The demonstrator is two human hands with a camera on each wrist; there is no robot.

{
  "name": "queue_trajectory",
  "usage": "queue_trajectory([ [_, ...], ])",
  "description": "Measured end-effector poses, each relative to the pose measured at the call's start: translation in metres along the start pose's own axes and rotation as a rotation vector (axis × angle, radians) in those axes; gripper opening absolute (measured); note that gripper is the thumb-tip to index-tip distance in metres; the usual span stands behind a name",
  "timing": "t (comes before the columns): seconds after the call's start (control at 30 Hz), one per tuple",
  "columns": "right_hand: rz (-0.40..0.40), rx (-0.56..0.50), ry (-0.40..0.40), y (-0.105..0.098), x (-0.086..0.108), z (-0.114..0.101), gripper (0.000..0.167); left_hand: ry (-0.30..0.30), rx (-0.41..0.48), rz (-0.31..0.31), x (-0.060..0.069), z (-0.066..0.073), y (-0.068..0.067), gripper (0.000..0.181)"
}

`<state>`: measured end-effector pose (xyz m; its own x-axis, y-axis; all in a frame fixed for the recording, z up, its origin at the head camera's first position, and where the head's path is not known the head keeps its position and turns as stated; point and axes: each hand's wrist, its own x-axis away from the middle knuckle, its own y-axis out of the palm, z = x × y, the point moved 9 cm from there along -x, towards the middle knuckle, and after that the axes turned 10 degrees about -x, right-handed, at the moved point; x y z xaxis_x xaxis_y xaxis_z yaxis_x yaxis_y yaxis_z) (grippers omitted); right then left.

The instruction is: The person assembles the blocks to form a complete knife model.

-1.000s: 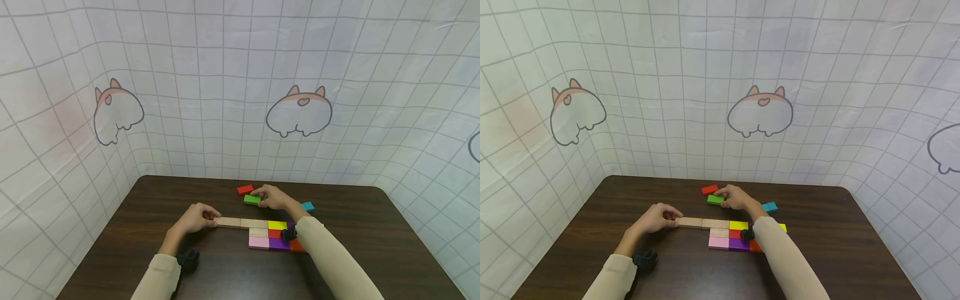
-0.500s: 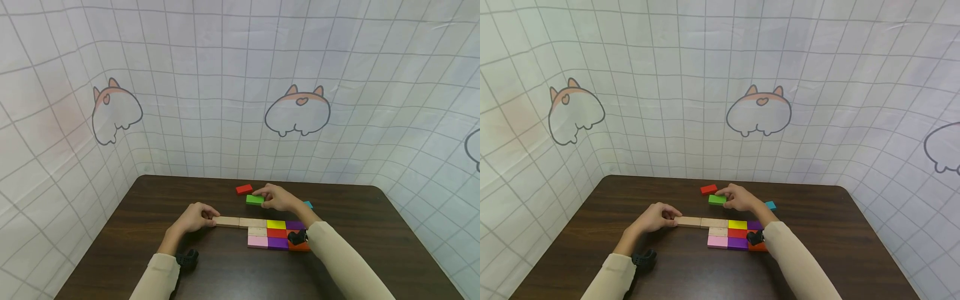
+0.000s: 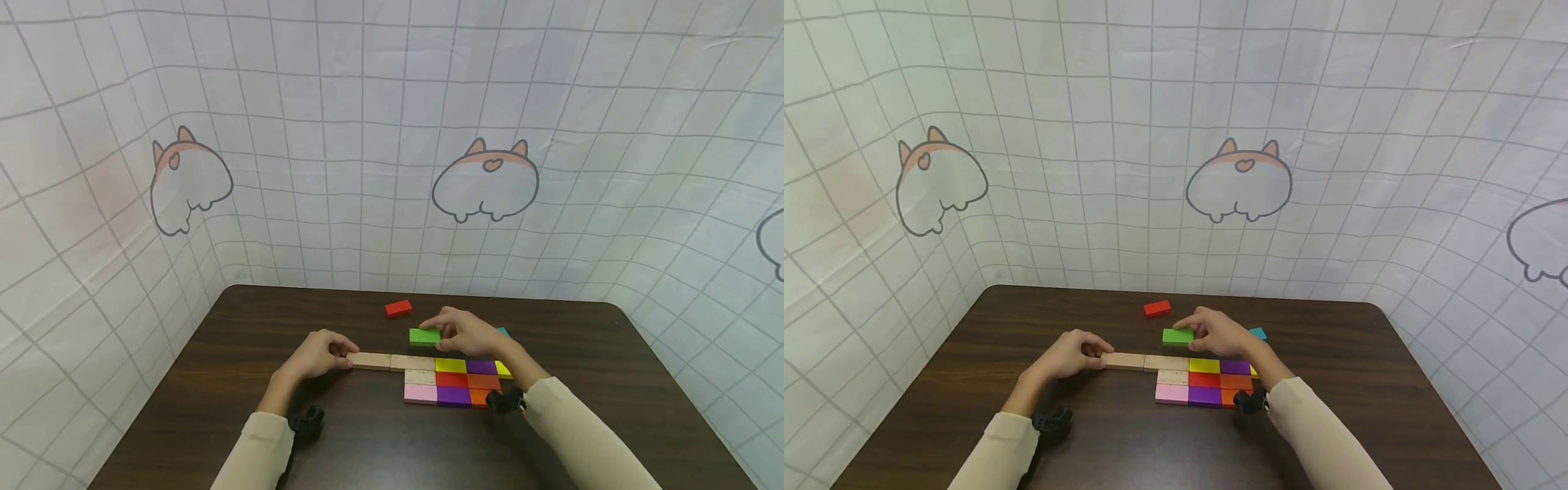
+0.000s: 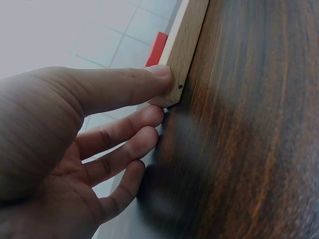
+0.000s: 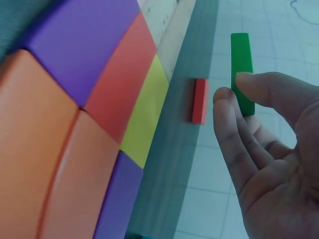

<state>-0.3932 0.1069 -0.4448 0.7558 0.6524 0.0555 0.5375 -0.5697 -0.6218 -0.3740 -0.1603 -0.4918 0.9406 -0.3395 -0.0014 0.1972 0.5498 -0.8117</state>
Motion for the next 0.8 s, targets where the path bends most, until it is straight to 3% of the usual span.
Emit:
queue_trajectory([
  [0.8, -0.019, -0.054, -0.115, 0.043, 0.071, -0.008, 0.042, -0.01, -0.026, 0.006, 0.001, 0.0, 0.0, 0.019],
])
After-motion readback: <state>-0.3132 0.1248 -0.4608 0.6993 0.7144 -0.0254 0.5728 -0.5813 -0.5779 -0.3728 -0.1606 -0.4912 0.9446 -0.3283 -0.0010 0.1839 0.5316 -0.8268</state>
